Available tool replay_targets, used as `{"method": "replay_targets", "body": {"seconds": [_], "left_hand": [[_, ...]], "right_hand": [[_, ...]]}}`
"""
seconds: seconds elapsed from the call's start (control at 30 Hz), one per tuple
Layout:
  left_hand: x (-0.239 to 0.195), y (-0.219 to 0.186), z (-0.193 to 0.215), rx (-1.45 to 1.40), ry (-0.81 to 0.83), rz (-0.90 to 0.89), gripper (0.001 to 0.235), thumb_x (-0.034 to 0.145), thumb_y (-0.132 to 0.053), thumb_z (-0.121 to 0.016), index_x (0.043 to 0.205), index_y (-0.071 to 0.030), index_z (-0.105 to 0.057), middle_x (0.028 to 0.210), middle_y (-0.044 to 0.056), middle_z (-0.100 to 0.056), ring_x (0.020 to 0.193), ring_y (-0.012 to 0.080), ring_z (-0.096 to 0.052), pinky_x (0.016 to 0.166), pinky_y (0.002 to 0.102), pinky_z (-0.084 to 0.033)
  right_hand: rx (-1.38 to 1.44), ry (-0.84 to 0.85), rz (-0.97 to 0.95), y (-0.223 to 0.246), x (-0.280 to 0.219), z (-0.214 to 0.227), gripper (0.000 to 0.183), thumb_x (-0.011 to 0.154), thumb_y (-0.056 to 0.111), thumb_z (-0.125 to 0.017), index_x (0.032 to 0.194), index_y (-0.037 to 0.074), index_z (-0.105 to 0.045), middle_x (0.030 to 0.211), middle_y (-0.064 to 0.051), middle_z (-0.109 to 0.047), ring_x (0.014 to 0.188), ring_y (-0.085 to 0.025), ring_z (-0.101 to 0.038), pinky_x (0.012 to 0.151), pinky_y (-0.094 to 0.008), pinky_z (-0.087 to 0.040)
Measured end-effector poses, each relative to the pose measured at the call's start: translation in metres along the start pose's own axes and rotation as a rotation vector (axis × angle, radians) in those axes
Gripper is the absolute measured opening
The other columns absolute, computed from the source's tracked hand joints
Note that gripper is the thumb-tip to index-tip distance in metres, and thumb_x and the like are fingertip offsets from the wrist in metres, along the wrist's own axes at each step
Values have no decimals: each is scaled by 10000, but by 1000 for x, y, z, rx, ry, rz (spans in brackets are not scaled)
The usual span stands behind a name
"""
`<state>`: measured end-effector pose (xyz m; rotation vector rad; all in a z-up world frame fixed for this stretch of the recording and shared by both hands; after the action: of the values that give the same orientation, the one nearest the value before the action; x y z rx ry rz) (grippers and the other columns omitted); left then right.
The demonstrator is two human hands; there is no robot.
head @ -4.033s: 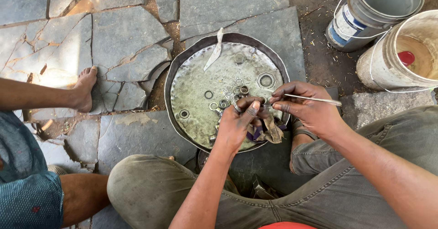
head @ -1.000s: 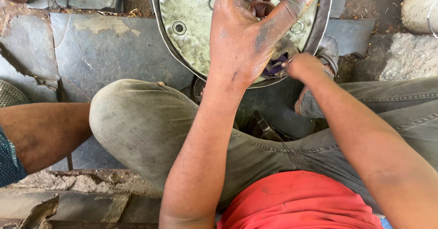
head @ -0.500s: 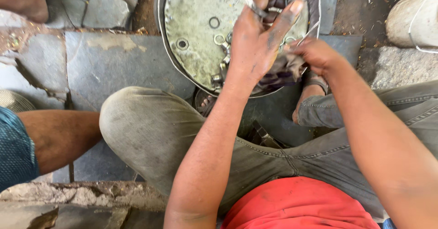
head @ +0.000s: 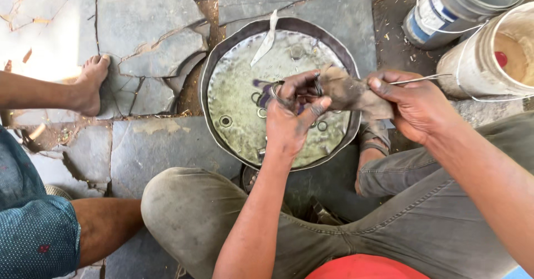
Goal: The person sits on a stone floor and cleans small metal parts, including nuts and bolts, using a cloth and a thin metal tool. They wipe the parts and use the tool to scrape or pick at them, placing the cleaned items back into a metal tray.
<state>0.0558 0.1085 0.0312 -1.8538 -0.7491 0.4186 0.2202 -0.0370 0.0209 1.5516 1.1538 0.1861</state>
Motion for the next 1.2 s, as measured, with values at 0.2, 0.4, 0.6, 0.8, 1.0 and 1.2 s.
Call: {"method": "replay_targets", "body": {"seconds": [0.2, 0.4, 0.6, 0.8, 1.0, 1.2], "left_hand": [[-13, 1, -22, 309, 65, -3, 498, 793, -59, -873, 1257, -112, -701, 1199, 22, -666, 1055, 115, -671, 923, 262, -587], [-18, 46, -17, -19, 66, 181, 433, 820, -40, -866, 1226, 21, -727, 1132, 78, -696, 954, 137, -668, 837, 293, -574], [-23, 51, -15, 23, 71, 297, 454, 824, -84, -855, 1237, 43, -715, 1081, 62, -738, 959, 120, -679, 853, 281, -567], [-24, 51, -7, 125, 54, 306, 467, 818, -130, -866, 1224, 51, -721, 1086, 85, -755, 979, 126, -692, 885, 286, -565], [-23, 69, -9, -240, 63, 376, 371, 906, -99, -810, 1229, 58, -714, 1052, 139, -745, 916, 235, -714, 881, 387, -595], [-24, 63, -15, -628, 143, 393, 253, 999, -144, -743, 1136, 60, -682, 1074, 191, -749, 971, 306, -734, 856, 450, -596]], "right_hand": [[46, 21, 121, -18, 1, -1, 177, 951, 17, -671, 1126, -6, -683, 986, -70, -705, 881, -152, -682, 794, -300, -569], [-117, 120, 236, -26, -11, -8, 112, 939, -46, -701, 1042, -6, -681, 991, -56, -693, 919, -106, -680, 803, -249, -568], [-464, 52, 410, -8, -29, -26, 80, 961, -3, -705, 1025, -18, -660, 955, -38, -687, 872, -55, -641, 730, -219, -528], [-781, -79, 540, 14, -37, -46, 133, 932, 70, -763, 993, -9, -676, 882, -52, -714, 792, -61, -627, 686, -247, -520], [-998, -158, 577, 35, -40, -45, 132, 898, 101, -790, 997, 26, -743, 903, -88, -751, 747, -123, -683, 658, -281, -529], [-1001, -198, 719, 59, -52, -16, 181, 923, 99, -797, 1087, 38, -754, 1024, -118, -757, 846, -184, -716, 722, -307, -543]]}}
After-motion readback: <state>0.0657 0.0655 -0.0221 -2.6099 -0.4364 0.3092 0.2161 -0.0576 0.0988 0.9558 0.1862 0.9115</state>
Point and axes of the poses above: each hand's wrist, its own x-axis towards the middle knuckle, its own z-axis out of the back of the hand, y = z × x, the point moved 8 cm from there along x, towards the middle knuckle
